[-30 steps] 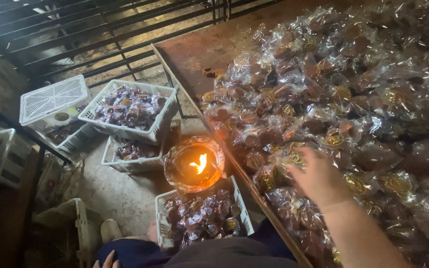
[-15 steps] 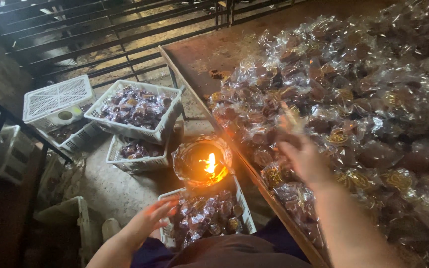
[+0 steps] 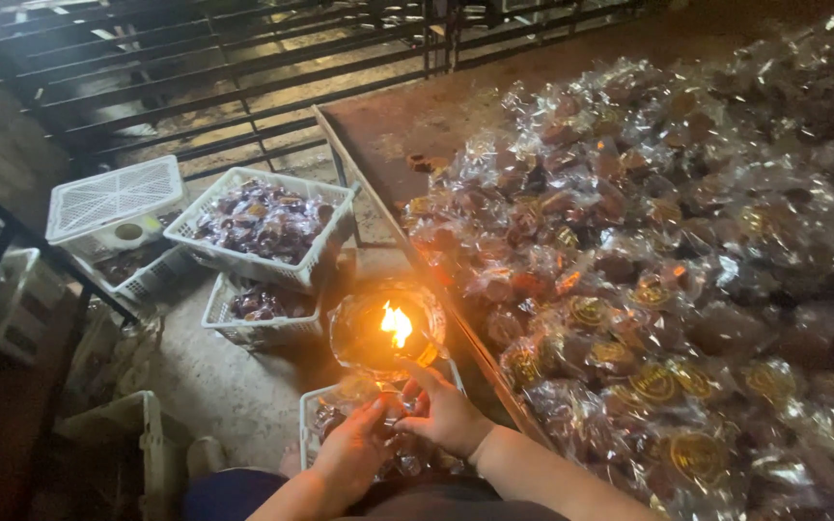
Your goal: Sealing small plastic bags containing pastries by twisting the tops and melting them over a candle flame.
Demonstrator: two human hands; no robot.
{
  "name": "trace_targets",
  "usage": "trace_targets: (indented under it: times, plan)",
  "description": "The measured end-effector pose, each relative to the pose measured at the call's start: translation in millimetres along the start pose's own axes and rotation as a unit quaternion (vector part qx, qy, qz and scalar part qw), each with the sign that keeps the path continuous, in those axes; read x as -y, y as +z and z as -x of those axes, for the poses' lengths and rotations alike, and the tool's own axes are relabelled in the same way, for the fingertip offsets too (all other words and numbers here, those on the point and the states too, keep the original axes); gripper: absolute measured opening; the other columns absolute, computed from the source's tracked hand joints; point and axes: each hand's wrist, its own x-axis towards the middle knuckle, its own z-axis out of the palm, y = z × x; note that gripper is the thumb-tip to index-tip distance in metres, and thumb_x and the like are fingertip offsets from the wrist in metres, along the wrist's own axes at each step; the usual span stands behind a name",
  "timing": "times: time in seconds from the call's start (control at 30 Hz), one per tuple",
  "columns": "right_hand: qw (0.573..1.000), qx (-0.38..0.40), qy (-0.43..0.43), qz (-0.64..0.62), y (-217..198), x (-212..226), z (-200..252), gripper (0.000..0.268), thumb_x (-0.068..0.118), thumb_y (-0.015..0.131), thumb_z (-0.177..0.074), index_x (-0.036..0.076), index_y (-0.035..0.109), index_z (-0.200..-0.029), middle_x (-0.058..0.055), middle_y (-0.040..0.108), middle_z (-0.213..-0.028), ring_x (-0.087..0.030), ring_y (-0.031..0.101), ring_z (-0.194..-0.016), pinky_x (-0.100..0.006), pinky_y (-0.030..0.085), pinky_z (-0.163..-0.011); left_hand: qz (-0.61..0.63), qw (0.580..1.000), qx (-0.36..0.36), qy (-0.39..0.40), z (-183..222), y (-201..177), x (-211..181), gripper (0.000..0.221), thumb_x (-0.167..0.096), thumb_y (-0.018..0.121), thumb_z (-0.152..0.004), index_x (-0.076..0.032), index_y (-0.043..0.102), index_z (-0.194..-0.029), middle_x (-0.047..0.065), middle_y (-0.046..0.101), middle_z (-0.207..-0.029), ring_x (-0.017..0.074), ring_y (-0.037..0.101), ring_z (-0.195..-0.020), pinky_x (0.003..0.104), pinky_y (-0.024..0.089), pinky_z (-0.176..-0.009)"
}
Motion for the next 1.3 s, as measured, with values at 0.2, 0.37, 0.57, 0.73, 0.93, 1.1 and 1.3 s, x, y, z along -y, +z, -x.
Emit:
trace_targets:
  times: [0.2, 0.37, 0.57, 0.73, 0.93, 1.1, 1.3]
  plan:
    - [1.000, -0.014, -0.020, -0.011, -12.4, 15.8, -0.2, 0.048, 0.025, 0.065, -0.094, 0.033, 0.063, -0.141, 0.000, 0.067, -0.110, -0.012, 0.063, -0.086, -0.029, 0.059, -0.089, 0.020, 0.993, 0.083, -0.080, 18.2, 15.7, -7.9, 0.033, -0.027, 0.057, -0.098, -0.005, 0.066, -0.121, 0.015, 0.074, -0.115, 0.0323, 0.068, -0.095, 0.044, 0.055, -0.088]
    - [0.998, -0.054, -0.013, -0.010, -10.5, 23.2, 2.2, 0.032, 0.020, 0.061, -0.092, 0.018, 0.078, -0.119, -0.003, 0.078, -0.114, -0.015, 0.075, -0.098, -0.029, 0.060, -0.086, 0.017, 0.981, 0.081, -0.177, 14.5, 6.5, -0.7, 0.034, -0.023, 0.066, -0.095, -0.007, 0.064, -0.125, 0.018, 0.072, -0.106, 0.0342, 0.069, -0.110, 0.050, 0.055, -0.103]
    - [0.986, -0.139, 0.089, 0.015, -26.7, 56.8, 12.1, 0.031, 0.027, 0.056, -0.098, 0.018, 0.076, -0.120, -0.005, 0.080, -0.099, -0.017, 0.073, -0.083, -0.029, 0.057, -0.073, 0.012, 0.982, 0.028, -0.185, 9.4, 6.2, -7.3, 0.057, -0.037, 0.063, -0.093, -0.015, 0.046, -0.143, 0.015, 0.058, -0.130, 0.0366, 0.060, -0.125, 0.052, 0.052, -0.104]
    - [0.973, 0.016, 0.130, -0.191, -25.9, 38.0, 3.8, 0.022, 0.018, 0.062, -0.099, 0.010, 0.078, -0.111, -0.007, 0.081, -0.096, -0.018, 0.076, -0.087, -0.033, 0.060, -0.086, 0.019, 0.989, -0.084, -0.124, 18.9, 11.4, -19.0, 0.044, -0.046, 0.060, -0.093, -0.025, 0.055, -0.131, 0.011, 0.058, -0.120, 0.0256, 0.059, -0.105, 0.047, 0.051, -0.086]
    - [0.966, -0.037, 0.230, -0.113, -34.9, 97.2, 14.5, 0.026, 0.020, 0.065, -0.097, 0.013, 0.078, -0.119, -0.008, 0.079, -0.109, -0.022, 0.076, -0.093, -0.033, 0.061, -0.079, -0.027, 0.992, 0.057, -0.109, 21.9, 3.5, -17.2, 0.059, -0.028, 0.077, -0.082, -0.011, 0.066, -0.138, 0.009, 0.074, -0.100, 0.0257, 0.070, -0.085, 0.044, 0.058, -0.064]
    - [0.867, -0.056, 0.198, -0.455, -20.4, 40.8, -2.4, 0.076, 0.059, 0.039, -0.092, 0.012, 0.049, -0.151, -0.021, 0.066, -0.123, -0.031, 0.065, -0.109, -0.043, 0.053, -0.086, -0.017, 1.000, 0.018, 0.017, 30.1, 22.3, -24.7, 0.052, -0.020, 0.064, -0.093, -0.008, 0.063, -0.143, 0.016, 0.073, -0.120, 0.0262, 0.070, -0.094, 0.037, 0.056, -0.075]
    - [0.969, -0.048, 0.160, -0.180, -4.9, 2.8, -9.2, 0.014, 0.023, 0.072, -0.095, 0.012, 0.082, -0.093, 0.000, 0.076, -0.085, -0.012, 0.063, -0.077, -0.028, 0.050, -0.082, -0.065, 0.997, -0.032, -0.008, 18.2, 11.2, -13.3, 0.037, -0.018, 0.064, -0.095, -0.004, 0.063, -0.129, 0.016, 0.073, -0.116, 0.0236, 0.067, -0.112, 0.034, 0.049, -0.097]
